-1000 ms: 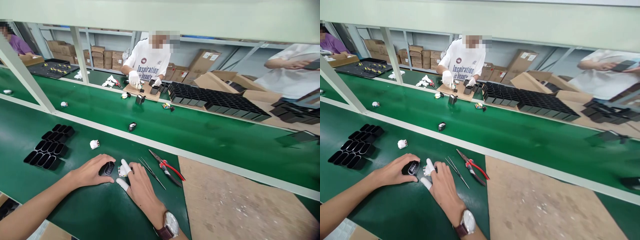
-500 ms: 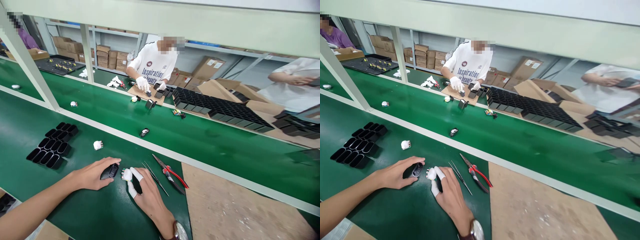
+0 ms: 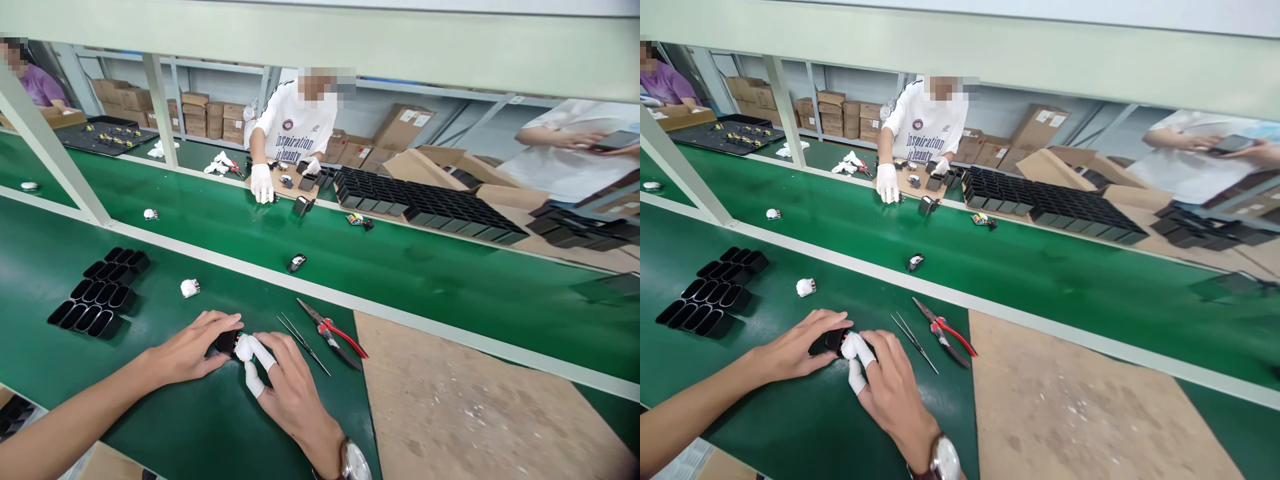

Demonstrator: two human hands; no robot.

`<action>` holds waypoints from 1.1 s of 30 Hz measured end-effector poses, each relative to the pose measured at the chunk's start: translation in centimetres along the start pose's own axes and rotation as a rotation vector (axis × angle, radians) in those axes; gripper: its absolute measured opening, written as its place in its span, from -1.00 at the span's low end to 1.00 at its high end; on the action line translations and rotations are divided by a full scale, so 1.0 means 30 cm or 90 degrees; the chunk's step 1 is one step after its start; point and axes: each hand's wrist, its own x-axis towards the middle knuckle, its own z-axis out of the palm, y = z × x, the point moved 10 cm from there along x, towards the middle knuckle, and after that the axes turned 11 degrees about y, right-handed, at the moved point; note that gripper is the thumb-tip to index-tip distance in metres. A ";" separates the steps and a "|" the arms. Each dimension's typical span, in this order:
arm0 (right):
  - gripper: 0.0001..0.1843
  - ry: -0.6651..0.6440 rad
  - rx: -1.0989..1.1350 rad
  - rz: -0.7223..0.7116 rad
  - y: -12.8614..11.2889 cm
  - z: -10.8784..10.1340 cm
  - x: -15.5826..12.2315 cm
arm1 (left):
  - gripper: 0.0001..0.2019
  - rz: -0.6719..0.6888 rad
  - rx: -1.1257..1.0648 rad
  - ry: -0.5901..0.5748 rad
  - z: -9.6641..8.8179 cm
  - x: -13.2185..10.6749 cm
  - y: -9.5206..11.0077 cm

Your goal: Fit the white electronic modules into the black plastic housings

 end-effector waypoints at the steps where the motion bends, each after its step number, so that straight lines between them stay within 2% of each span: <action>1: -0.53 -0.004 -0.008 -0.002 -0.001 0.002 0.000 | -0.21 0.003 0.005 -0.001 0.002 0.000 0.001; 10: -0.69 -0.043 -0.034 -0.007 -0.009 0.023 -0.006 | -0.23 0.033 0.029 -0.014 0.016 0.001 0.009; 17: -0.63 -0.038 -0.017 0.012 0.000 0.007 0.005 | -0.23 0.040 0.028 0.002 0.003 0.012 0.026; 22: -0.71 -0.028 -0.010 0.004 -0.001 0.006 -0.007 | -0.23 0.048 0.033 0.005 0.001 0.020 0.040; 33: -0.78 -0.074 -0.026 0.002 -0.001 0.030 -0.021 | -0.29 0.032 0.005 -0.013 0.030 0.010 0.030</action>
